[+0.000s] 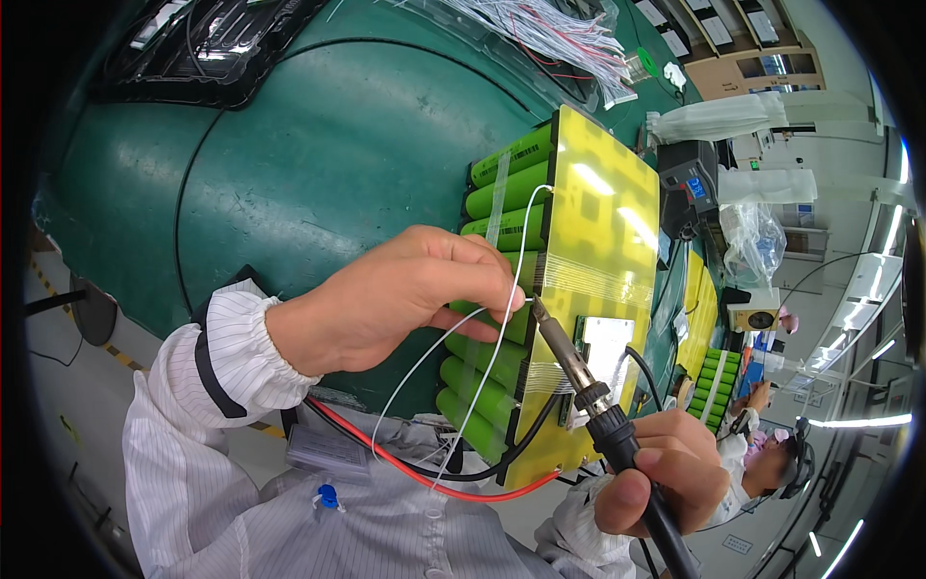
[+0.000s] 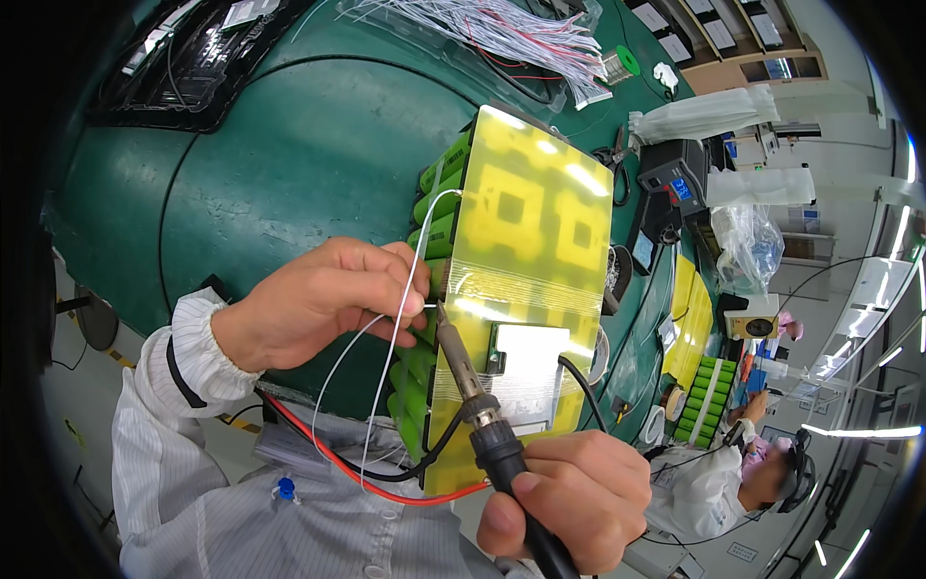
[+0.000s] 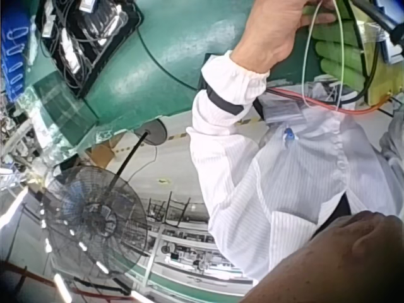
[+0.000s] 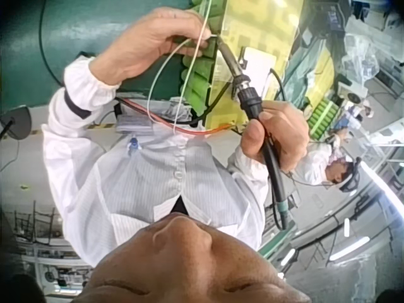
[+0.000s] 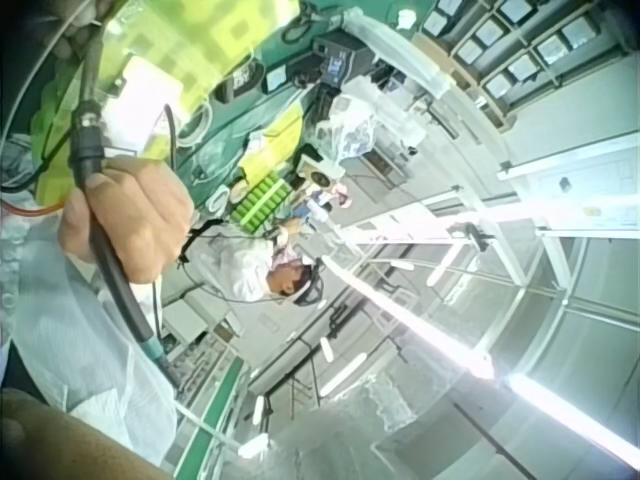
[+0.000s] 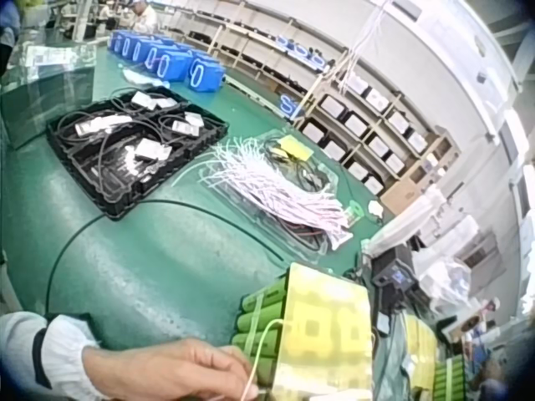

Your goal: Soldering wires and connectors onto a lithium-ion battery pack assembly.

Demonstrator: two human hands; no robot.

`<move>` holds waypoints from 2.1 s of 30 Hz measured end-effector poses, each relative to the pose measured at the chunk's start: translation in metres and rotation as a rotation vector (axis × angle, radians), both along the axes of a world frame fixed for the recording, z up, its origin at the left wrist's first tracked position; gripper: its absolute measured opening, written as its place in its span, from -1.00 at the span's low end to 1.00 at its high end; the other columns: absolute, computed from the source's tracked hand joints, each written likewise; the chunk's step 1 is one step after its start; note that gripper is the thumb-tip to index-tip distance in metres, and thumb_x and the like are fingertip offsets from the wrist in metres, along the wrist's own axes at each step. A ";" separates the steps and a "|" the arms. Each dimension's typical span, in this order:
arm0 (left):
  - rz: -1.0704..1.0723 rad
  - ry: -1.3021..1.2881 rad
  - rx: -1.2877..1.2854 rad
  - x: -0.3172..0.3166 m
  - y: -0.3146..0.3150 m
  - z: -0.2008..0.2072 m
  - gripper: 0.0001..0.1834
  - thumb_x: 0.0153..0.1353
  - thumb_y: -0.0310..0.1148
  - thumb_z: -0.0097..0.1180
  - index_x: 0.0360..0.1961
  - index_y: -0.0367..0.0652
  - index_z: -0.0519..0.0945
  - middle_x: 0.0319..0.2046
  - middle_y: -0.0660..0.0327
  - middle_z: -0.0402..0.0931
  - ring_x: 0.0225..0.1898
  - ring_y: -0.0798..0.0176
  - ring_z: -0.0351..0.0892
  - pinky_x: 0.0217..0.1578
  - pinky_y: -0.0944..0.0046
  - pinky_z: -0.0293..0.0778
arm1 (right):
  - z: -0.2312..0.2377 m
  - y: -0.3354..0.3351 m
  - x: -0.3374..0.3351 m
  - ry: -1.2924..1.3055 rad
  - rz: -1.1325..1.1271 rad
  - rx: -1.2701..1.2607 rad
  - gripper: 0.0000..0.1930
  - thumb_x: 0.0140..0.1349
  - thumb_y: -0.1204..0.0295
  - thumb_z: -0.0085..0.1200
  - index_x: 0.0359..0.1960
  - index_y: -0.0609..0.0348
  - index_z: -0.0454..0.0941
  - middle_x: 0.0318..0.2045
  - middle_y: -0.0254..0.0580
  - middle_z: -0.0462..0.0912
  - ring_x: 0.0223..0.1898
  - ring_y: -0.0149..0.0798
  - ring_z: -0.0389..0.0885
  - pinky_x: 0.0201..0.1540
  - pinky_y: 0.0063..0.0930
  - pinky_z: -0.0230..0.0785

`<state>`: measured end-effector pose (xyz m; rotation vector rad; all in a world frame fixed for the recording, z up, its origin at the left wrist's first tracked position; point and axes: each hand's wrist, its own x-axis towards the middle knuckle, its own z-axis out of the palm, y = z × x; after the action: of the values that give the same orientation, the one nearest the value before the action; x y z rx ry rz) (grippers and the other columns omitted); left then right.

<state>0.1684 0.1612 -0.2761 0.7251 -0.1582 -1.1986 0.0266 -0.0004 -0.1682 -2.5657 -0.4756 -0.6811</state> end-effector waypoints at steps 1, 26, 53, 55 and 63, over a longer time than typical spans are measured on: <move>0.000 0.000 0.000 0.000 0.000 0.000 -0.82 0.19 -0.35 0.15 -0.46 -0.24 0.61 -0.21 0.27 0.39 -0.17 0.34 0.46 -0.10 0.28 0.48 | -0.003 0.002 -0.001 0.000 0.000 0.000 -0.64 0.28 0.19 0.09 -0.36 0.20 0.25 -0.83 -0.29 0.39 -0.80 -0.40 0.35 -0.70 -0.55 0.16; 0.008 0.002 -0.003 -0.002 -0.001 -0.001 -0.81 0.19 -0.35 0.13 -0.47 -0.24 0.61 -0.21 0.27 0.37 -0.16 0.33 0.46 -0.10 0.25 0.49 | -0.001 -0.002 -0.015 -0.245 -0.132 0.145 -0.70 0.35 0.24 -0.13 -0.31 0.27 0.20 -0.80 -0.12 0.38 -0.77 -0.36 0.36 -0.66 -0.57 0.14; 0.042 -0.287 0.209 -0.017 0.021 0.014 -0.79 0.27 -0.26 0.08 -0.26 -0.20 0.54 -0.38 0.29 0.50 -0.40 0.39 0.51 -0.27 0.35 0.48 | -0.033 -0.232 0.008 -0.152 -0.795 0.497 -0.83 0.28 0.34 0.10 -0.30 0.16 0.44 -0.69 -0.34 0.44 -0.71 -0.50 0.40 -0.65 -0.60 0.21; 0.087 -0.390 0.299 -0.030 0.032 0.019 -0.81 0.28 -0.29 0.07 -0.23 -0.19 0.52 -0.52 0.35 0.44 -0.52 0.47 0.42 -0.44 0.44 0.38 | -0.050 -0.254 0.022 -0.140 -0.823 0.441 -0.80 0.26 0.30 0.13 -0.38 0.14 0.46 -0.69 -0.31 0.48 -0.71 -0.46 0.46 -0.64 -0.55 0.25; 0.354 -0.345 0.285 -0.135 0.088 0.026 -0.66 0.25 -0.39 0.09 0.03 -0.25 0.42 -0.21 0.18 0.54 -0.18 0.28 0.59 -0.05 0.30 0.47 | -0.098 -0.327 0.060 0.109 -0.878 0.680 -0.71 0.23 0.18 0.15 -0.20 0.12 0.53 -0.39 -0.20 0.64 -0.45 -0.31 0.66 -0.47 -0.49 0.48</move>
<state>0.0329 0.2490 -0.2503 1.1572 -0.1385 -0.7578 0.0867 -0.3277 -0.2662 -2.0314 0.8416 -0.7830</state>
